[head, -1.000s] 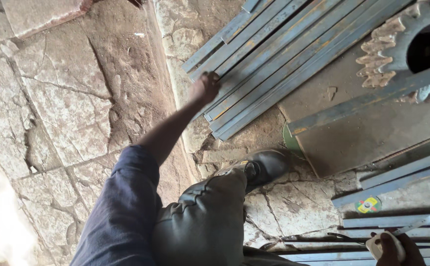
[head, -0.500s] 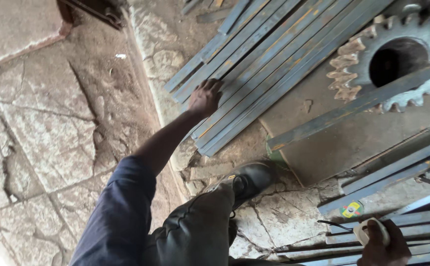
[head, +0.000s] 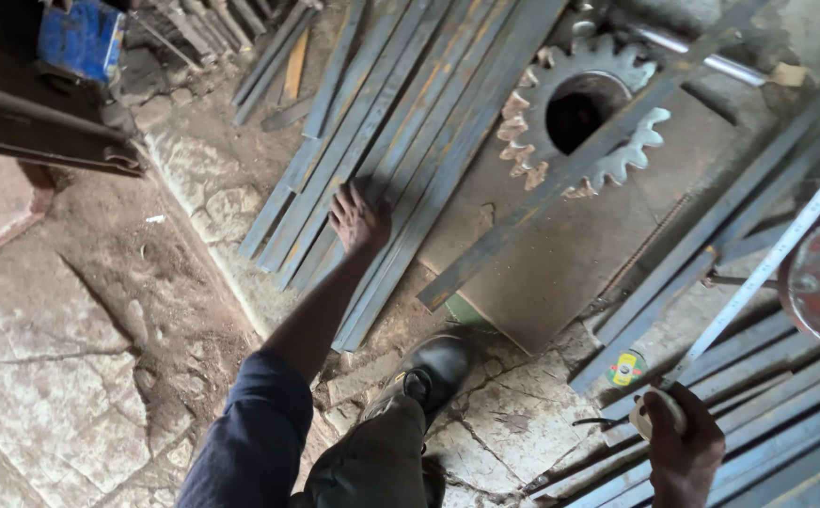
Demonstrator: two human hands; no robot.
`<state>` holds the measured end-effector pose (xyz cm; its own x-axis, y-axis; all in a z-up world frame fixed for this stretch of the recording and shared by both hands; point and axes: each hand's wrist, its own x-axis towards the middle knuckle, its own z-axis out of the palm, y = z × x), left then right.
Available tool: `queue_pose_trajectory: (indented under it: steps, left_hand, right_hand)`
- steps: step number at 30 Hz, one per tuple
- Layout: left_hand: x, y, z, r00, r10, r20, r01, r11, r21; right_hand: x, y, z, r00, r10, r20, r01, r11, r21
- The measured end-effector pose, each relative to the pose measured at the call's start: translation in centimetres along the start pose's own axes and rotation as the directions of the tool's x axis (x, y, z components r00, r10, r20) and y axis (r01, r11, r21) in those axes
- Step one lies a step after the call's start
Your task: The person organizes metal bars on the floor by picking them up, aligning them, and using a measuring tape to check their length before placing them back into a stack.
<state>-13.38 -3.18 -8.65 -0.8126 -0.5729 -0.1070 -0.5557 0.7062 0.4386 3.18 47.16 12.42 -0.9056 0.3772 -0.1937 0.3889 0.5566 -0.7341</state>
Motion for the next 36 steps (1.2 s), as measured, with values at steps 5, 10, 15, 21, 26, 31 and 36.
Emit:
queue_pose_trajectory:
  steps: [5,10,15,21,26,31,36]
  left_hand:
    - [2.0,0.8,0.3,0.991,-0.132,-0.003,0.132,0.988,0.075]
    - [2.7,1.0,0.8,0.982,-0.188,-0.027,0.19,0.977,0.092]
    - [3.3,1.6,0.7,0.971,-0.226,-0.078,0.233,0.968,0.096]
    - [3.6,0.7,1.4,0.971,-0.229,-0.069,0.236,0.965,0.118]
    - [4.8,-1.9,3.0,0.982,-0.146,-0.122,0.159,0.982,0.106]
    - [5.6,-3.9,2.9,0.994,-0.099,-0.056,0.105,0.987,0.118]
    - [6.7,-3.4,-4.0,0.999,-0.007,0.036,0.004,0.996,0.087]
  right_hand:
    - [-0.2,-2.3,-0.1,0.999,0.046,-0.012,-0.045,0.996,0.079]
    - [-0.2,-4.1,0.1,0.999,0.045,0.023,-0.046,0.998,0.043]
    - [-0.1,-5.1,0.9,0.998,0.057,0.025,-0.058,0.997,0.055]
    - [-0.6,-6.8,1.2,0.997,0.067,0.026,-0.069,0.995,0.066]
    - [-1.0,-8.0,1.2,0.963,0.267,0.036,-0.269,0.962,0.049]
    - [-1.3,-7.4,0.6,0.997,0.082,0.002,-0.082,0.996,0.03]
    - [-2.5,-5.9,-1.0,0.993,0.12,-0.02,-0.12,0.993,0.017]
